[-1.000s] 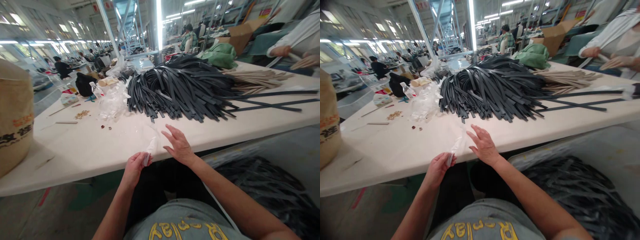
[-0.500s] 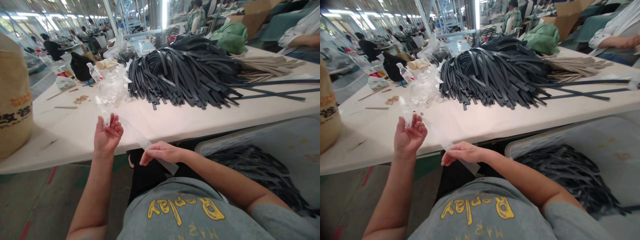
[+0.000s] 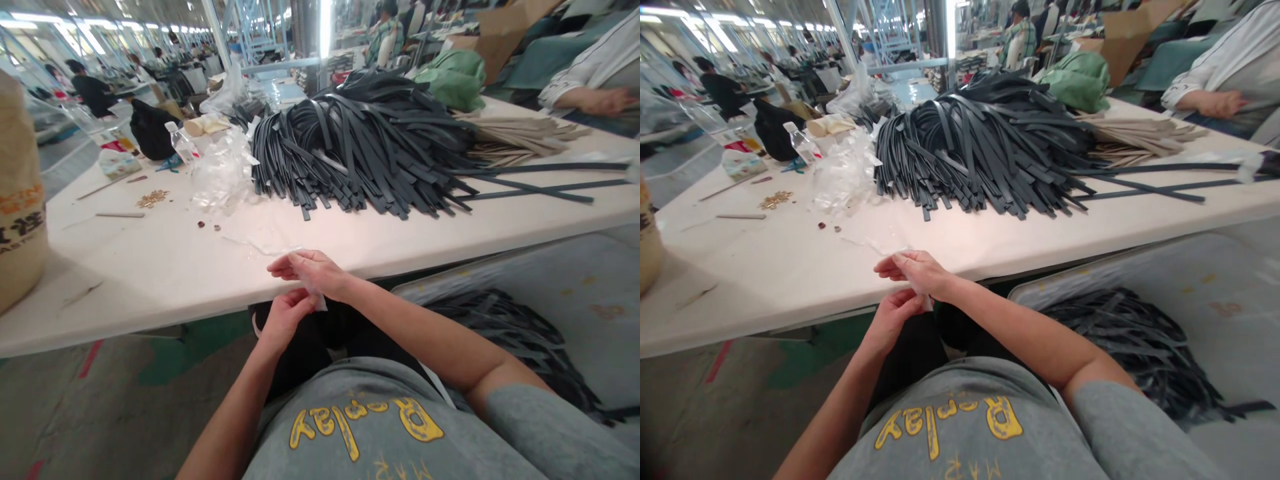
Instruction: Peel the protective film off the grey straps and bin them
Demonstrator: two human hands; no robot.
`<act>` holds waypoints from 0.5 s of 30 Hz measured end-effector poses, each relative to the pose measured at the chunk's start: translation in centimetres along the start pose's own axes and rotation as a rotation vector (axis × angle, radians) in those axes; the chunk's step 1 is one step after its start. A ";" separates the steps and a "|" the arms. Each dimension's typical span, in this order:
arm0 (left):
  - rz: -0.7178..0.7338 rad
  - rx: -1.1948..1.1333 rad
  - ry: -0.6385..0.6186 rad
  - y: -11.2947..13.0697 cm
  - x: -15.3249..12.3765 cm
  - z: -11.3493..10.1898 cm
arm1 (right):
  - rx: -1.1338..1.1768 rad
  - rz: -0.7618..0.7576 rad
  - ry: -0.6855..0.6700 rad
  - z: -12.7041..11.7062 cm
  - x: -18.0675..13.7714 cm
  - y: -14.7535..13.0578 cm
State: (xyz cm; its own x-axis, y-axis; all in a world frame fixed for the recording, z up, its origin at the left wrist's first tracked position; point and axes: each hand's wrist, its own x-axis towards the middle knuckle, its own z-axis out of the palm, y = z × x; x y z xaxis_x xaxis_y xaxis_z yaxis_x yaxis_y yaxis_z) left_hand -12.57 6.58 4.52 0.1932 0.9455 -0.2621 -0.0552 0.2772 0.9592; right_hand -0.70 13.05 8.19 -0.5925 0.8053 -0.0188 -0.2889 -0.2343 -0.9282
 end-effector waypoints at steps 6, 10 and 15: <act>-0.055 -0.012 -0.044 -0.6 -0.2 -0.2 | -0.145 -0.023 -0.051 -0.2 0.8 1.0; -0.112 -0.086 -0.034 -0.8 -0.6 -0.8 | -0.234 -0.032 -0.136 -0.3 1.4 1.1; 0.005 -0.350 0.335 1.6 -3.3 -9.8 | -0.754 -0.014 -0.043 -4.0 4.0 -0.5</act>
State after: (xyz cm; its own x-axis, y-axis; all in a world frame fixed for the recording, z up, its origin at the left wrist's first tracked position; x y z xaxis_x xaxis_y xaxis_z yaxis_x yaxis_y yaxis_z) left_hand -22.91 5.58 5.84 -0.1306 0.9339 -0.3327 -0.3924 0.2595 0.8824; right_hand 0.05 18.54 7.09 -0.6259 0.7799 -0.0046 0.2870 0.2248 -0.9312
